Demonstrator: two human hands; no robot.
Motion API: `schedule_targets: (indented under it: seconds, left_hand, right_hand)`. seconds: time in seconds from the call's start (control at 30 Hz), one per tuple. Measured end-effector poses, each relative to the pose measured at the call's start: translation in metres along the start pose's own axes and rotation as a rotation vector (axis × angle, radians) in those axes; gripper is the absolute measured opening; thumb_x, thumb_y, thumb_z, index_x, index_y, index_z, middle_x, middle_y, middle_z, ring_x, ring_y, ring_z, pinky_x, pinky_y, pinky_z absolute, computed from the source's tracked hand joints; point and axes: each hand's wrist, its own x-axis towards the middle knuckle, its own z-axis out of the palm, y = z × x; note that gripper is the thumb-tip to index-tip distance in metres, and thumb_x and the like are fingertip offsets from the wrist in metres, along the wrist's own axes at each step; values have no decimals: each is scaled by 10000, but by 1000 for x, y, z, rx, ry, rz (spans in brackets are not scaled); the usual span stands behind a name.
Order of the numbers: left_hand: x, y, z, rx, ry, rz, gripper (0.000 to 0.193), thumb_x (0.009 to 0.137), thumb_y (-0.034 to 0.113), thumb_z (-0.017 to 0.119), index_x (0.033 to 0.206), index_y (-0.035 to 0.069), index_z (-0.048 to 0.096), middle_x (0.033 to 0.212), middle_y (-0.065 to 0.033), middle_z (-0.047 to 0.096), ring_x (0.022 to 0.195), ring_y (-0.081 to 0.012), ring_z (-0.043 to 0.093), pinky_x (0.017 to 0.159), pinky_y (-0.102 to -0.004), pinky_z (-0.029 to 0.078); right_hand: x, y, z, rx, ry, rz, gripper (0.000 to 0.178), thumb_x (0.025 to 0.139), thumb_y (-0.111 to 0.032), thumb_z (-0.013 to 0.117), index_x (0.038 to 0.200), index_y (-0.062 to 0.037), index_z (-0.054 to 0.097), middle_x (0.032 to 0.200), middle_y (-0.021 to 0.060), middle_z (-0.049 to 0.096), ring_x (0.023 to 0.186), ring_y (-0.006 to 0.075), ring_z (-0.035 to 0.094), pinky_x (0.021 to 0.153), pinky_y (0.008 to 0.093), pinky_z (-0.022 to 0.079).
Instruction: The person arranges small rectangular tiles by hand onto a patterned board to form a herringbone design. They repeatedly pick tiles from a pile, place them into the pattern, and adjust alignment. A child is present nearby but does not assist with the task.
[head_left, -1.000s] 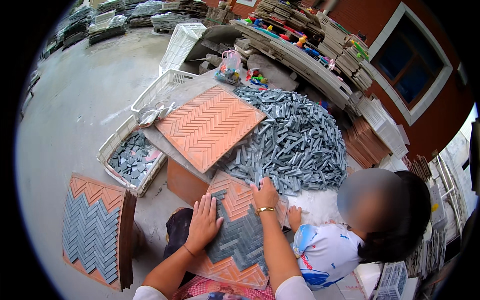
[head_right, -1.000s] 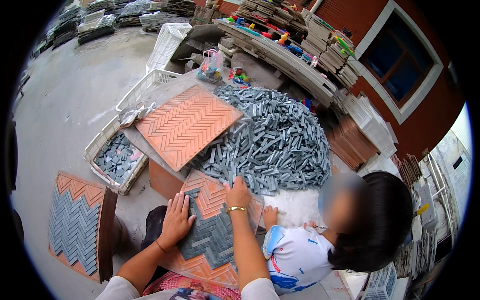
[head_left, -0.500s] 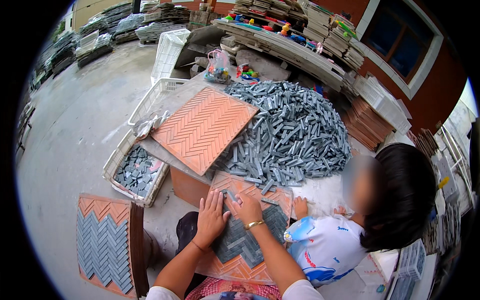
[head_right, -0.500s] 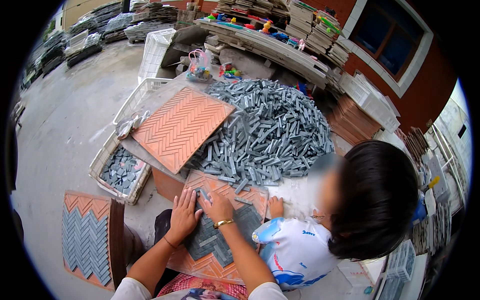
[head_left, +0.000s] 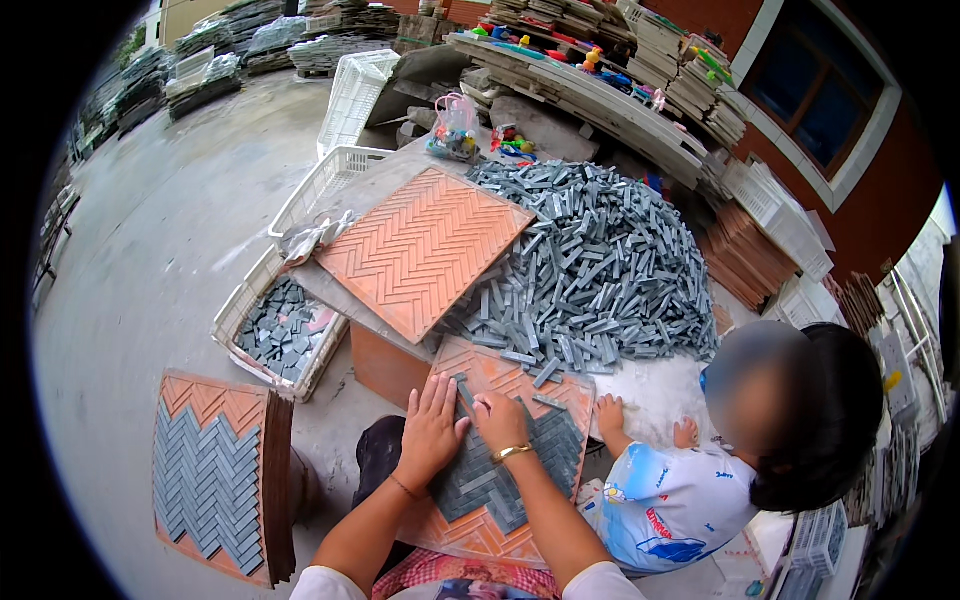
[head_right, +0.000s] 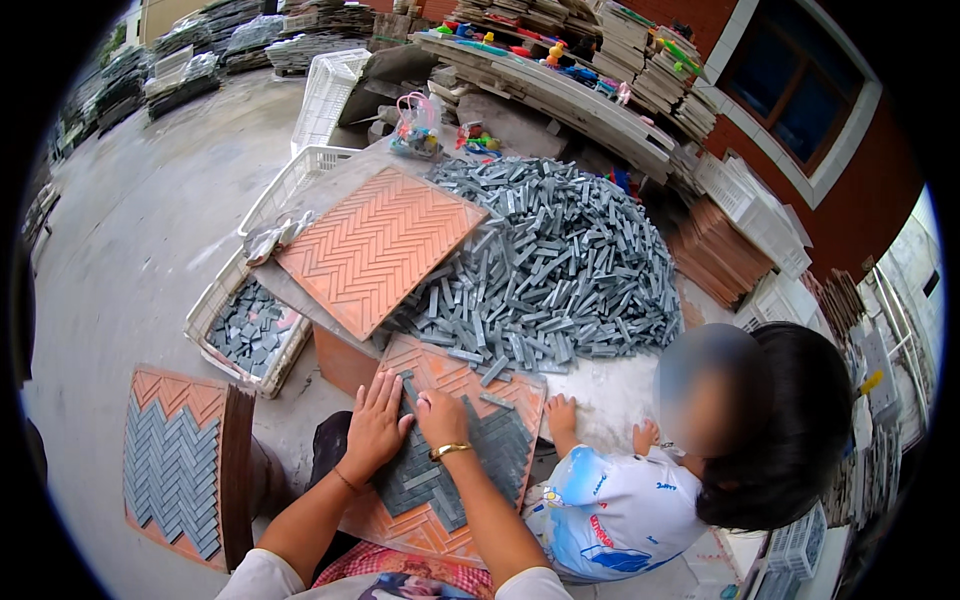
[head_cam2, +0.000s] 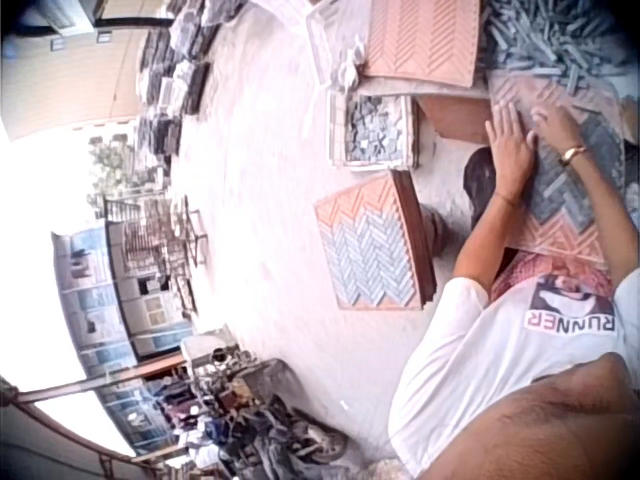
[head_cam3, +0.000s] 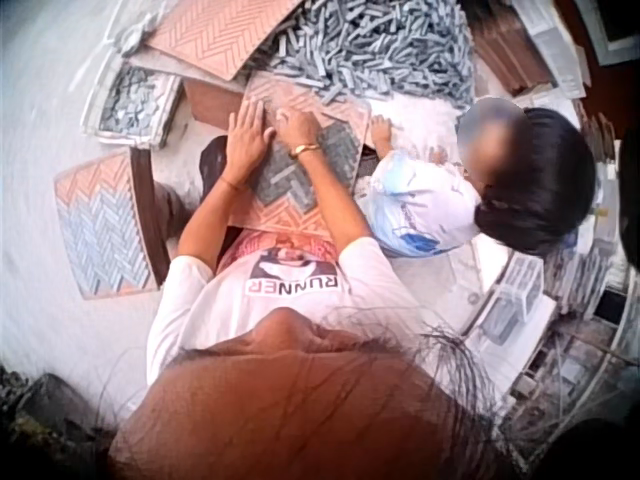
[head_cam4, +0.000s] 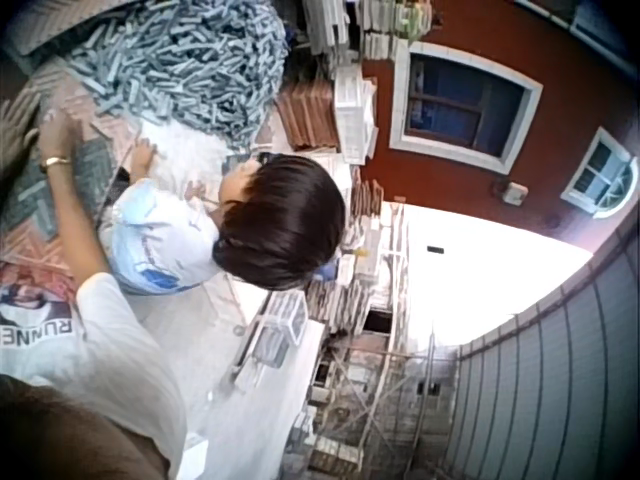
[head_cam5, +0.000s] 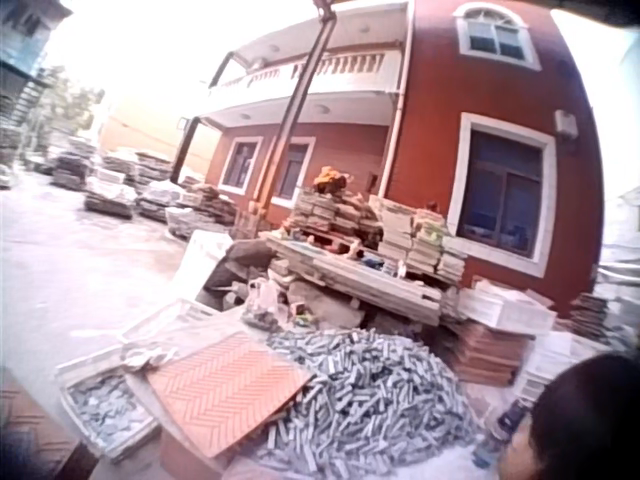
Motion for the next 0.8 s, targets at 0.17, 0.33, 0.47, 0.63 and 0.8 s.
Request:
schedule_targets:
  seconds: [0.17, 0.33, 0.47, 0.63, 0.8]
  left_hand:
    - [-2, -1, 1, -7, -3, -9, 651, 843, 315, 564, 1378, 9, 355, 1458, -147, 321, 1369, -277, 268, 1091, -486, 223]
    - [-2, -1, 3, 14, 6, 0, 639, 853, 313, 551, 1381, 14, 351, 1462, -148, 314, 1371, -278, 265, 1096, -484, 215]
    - [1, 4, -2, 21, -2, 6, 586, 863, 312, 545, 1391, 119, 381, 1467, -149, 306, 1370, -290, 264, 1085, -521, 215]
    - [0, 4, -2, 76, -45, -15, 545, 881, 309, 529, 1377, 120, 405, 1469, -146, 302, 1376, -290, 242, 1085, -535, 201]
    - [-1, 23, 4, 55, -17, 39, 620, 863, 290, 548, 1342, -59, 365, 1434, -187, 337, 1357, -323, 267, 1100, -536, 147]
  right_hand:
    - [-3, -12, -4, -43, -77, 60, 175, 788, -139, 622, 944, -66, 648, 877, 144, 662, 833, 331, 622, 726, 413, 492]
    - [-4, -8, -3, -177, -106, 21, 179, 780, -110, 624, 951, -64, 645, 891, 119, 665, 838, 325, 621, 726, 416, 493]
    - [2, -1, 1, -55, -46, -103, 171, 775, -106, 627, 943, -79, 648, 906, 118, 661, 830, 325, 619, 711, 413, 489]
    - [38, 18, -27, -35, 197, -24, 158, 775, -172, 660, 864, -62, 590, 863, 139, 627, 801, 358, 603, 682, 442, 481]
    - [77, 34, -52, -228, 420, 130, 246, 782, -215, 678, 926, -60, 553, 939, 137, 591, 860, 355, 597, 711, 450, 491]
